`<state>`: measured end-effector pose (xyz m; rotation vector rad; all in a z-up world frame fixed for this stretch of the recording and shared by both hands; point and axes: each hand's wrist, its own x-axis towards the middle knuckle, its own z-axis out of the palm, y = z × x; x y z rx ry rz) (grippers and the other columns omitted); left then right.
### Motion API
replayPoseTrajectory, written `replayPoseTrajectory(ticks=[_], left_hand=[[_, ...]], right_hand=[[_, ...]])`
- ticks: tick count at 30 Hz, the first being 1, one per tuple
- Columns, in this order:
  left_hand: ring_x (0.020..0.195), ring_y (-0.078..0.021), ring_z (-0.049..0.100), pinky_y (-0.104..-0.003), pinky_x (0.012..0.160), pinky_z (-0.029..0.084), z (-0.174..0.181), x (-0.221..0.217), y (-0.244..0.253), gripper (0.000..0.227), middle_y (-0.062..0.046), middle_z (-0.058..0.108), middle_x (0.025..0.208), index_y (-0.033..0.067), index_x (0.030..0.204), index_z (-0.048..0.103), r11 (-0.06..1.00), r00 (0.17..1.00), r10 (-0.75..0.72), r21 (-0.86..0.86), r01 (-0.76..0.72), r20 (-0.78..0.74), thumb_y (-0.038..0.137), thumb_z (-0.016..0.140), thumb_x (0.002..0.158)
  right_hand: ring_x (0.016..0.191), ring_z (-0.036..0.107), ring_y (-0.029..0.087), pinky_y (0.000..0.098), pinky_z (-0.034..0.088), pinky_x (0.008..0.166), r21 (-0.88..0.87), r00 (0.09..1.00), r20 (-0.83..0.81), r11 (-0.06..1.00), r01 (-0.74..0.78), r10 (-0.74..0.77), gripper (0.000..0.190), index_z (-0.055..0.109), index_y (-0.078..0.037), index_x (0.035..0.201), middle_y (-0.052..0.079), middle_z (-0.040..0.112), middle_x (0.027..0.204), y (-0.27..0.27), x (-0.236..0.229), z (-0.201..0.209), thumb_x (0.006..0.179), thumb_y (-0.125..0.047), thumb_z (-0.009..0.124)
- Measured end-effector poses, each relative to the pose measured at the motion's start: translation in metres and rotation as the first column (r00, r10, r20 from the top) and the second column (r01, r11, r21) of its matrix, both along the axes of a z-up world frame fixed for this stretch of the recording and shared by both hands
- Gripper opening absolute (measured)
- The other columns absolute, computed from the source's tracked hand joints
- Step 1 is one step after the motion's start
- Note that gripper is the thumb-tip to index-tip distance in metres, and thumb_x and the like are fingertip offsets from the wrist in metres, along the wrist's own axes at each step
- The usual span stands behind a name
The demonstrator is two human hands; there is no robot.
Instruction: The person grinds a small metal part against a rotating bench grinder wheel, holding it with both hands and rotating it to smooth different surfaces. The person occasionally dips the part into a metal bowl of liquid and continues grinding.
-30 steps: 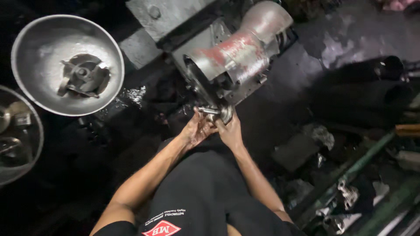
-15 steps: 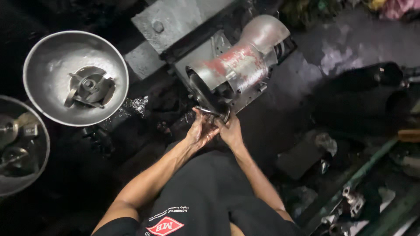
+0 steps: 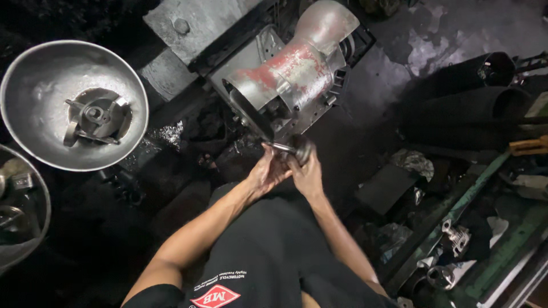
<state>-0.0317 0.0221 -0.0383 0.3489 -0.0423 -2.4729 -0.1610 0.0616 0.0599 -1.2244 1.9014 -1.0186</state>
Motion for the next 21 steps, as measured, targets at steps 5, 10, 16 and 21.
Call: replayPoseTrajectory(ticks=[5, 10, 16, 21], left_hand=[[0.134, -0.0229, 0.054, -0.049, 0.114, 0.043, 0.010, 0.025, 0.004, 0.083, -0.008, 0.057, 0.144, 0.0077, 0.147, 0.051, 0.985, 0.978, -0.115, -0.151, 0.089, -0.174, 0.067, 0.067, 0.091], [0.134, -0.0225, 0.056, -0.048, 0.117, 0.042, 0.040, 0.047, -0.008, 0.093, -0.008, 0.053, 0.148, 0.0120, 0.151, 0.043, 0.974, 0.997, -0.071, -0.214, 0.072, 0.011, 0.075, 0.059, 0.084], [0.125, -0.0246, 0.058, -0.044, 0.113, 0.047, 0.052, 0.065, -0.021, 0.101, -0.010, 0.057, 0.141, 0.0052, 0.150, 0.041, 0.991, 0.984, 0.129, -0.052, -0.123, 0.122, 0.080, 0.053, 0.082], [0.113, -0.0250, 0.059, -0.041, 0.100, 0.053, 0.034, 0.048, -0.033, 0.101, -0.014, 0.059, 0.135, 0.0038, 0.150, 0.045, 0.986, 0.986, 0.162, 0.028, -0.164, 0.044, 0.081, 0.053, 0.085]], right_hand=[[0.139, 0.047, 0.028, 0.0388, 0.042, 0.115, -0.340, 0.982, 0.087, 0.932, -0.128, 0.166, 0.074, 0.029, 0.001, 0.153, 0.022, 0.043, 0.151, 0.025, 0.002, 0.026, 0.093, -0.006, 0.072], [0.113, 0.062, 0.022, 0.0374, 0.051, 0.100, -0.084, 0.943, 0.235, 0.971, -0.222, 0.236, 0.054, 0.048, 0.001, 0.134, 0.013, 0.064, 0.120, -0.007, 0.012, -0.001, 0.083, 0.004, 0.067], [0.085, 0.063, 0.022, 0.0365, 0.055, 0.077, 0.044, 0.857, 0.515, 0.998, -0.041, 0.013, 0.049, 0.052, 0.003, 0.130, 0.009, 0.066, 0.092, -0.044, 0.048, -0.034, 0.083, 0.001, 0.064], [0.094, 0.065, 0.022, 0.0324, 0.055, 0.084, -0.020, 0.969, 0.222, 0.994, -0.106, 0.108, 0.065, 0.049, 0.003, 0.140, 0.011, 0.067, 0.106, -0.059, 0.037, -0.032, 0.078, 0.002, 0.068]])
